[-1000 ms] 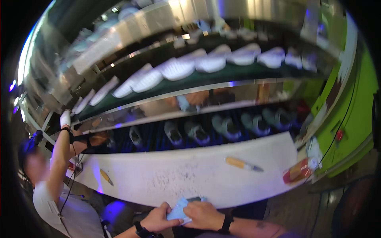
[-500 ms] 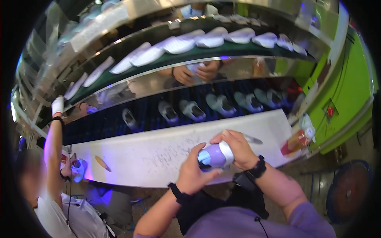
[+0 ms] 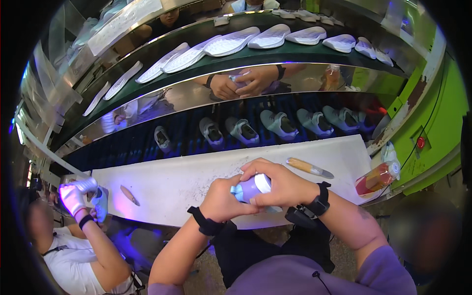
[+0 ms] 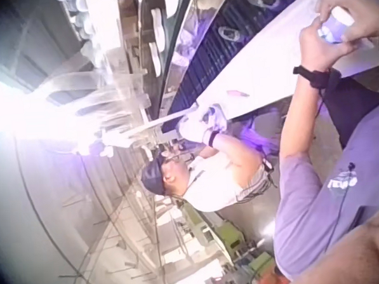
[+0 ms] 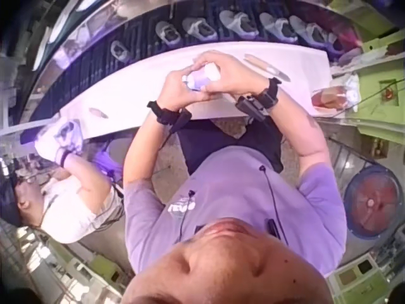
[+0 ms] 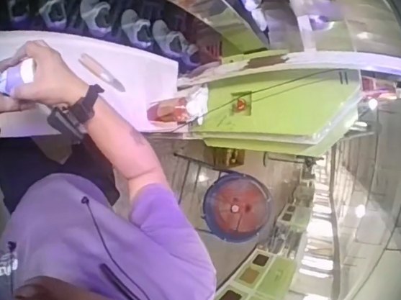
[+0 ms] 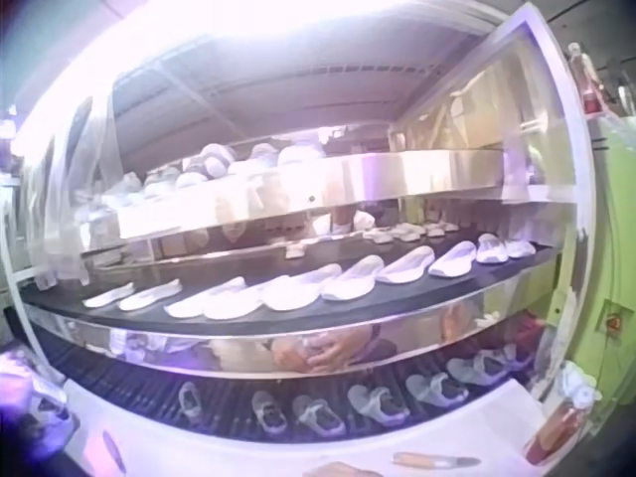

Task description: The person takes shoe uppers from a conveyor belt and inserts white insoles into them. The person handles the shoes one at a time, manipulating the opening to fit the insole, and then places the assembled shoe back onto the conveyor belt.

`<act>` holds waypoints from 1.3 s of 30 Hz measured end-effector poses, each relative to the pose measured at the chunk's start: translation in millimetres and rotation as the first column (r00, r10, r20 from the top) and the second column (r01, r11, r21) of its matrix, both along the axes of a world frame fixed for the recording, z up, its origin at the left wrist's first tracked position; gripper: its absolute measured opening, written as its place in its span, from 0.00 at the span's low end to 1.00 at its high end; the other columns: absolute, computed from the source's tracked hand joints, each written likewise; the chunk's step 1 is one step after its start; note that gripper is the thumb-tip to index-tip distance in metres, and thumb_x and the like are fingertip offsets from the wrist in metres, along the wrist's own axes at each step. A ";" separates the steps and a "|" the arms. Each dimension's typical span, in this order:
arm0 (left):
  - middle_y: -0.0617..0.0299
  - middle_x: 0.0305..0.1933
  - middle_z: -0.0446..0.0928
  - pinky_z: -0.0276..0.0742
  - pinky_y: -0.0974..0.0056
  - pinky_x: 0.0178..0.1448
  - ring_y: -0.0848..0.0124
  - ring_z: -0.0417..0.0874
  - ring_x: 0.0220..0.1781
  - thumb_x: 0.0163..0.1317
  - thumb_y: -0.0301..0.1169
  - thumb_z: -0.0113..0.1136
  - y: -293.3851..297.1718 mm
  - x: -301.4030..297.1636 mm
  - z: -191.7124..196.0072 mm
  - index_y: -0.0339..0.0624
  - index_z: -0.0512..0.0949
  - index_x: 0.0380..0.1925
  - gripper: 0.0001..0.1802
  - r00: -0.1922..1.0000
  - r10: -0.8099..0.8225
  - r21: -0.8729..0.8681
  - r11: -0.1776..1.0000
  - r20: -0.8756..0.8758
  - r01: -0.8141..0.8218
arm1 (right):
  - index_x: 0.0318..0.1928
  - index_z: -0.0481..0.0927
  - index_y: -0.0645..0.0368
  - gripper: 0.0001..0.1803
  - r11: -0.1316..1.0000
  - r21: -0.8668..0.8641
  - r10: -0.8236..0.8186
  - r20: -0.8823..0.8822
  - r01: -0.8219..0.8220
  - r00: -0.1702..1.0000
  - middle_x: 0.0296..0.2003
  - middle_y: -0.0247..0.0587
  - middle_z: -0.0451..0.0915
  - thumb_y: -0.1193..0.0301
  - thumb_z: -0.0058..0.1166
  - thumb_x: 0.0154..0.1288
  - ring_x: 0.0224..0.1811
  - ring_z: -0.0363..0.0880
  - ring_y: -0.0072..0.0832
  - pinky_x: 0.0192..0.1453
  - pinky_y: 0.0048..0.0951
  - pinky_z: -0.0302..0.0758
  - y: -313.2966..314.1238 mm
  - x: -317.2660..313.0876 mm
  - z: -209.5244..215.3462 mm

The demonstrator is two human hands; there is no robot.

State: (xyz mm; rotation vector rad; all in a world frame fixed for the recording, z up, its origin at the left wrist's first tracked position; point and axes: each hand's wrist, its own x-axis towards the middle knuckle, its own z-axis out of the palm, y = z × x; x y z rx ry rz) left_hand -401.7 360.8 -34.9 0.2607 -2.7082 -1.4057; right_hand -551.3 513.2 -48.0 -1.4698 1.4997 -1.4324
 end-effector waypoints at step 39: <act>0.42 0.71 0.62 0.57 0.50 0.77 0.49 0.64 0.74 0.51 0.52 0.75 33.4 50.6 -53.4 0.38 0.61 0.69 0.52 0.932 0.113 0.150 0.987 -0.344 -0.064 | 0.63 0.72 0.61 0.46 0.946 -0.044 -0.310 -0.418 0.321 0.854 0.53 0.52 0.77 0.57 0.76 0.45 0.51 0.78 0.49 0.56 0.44 0.74 51.8 32.7 -80.6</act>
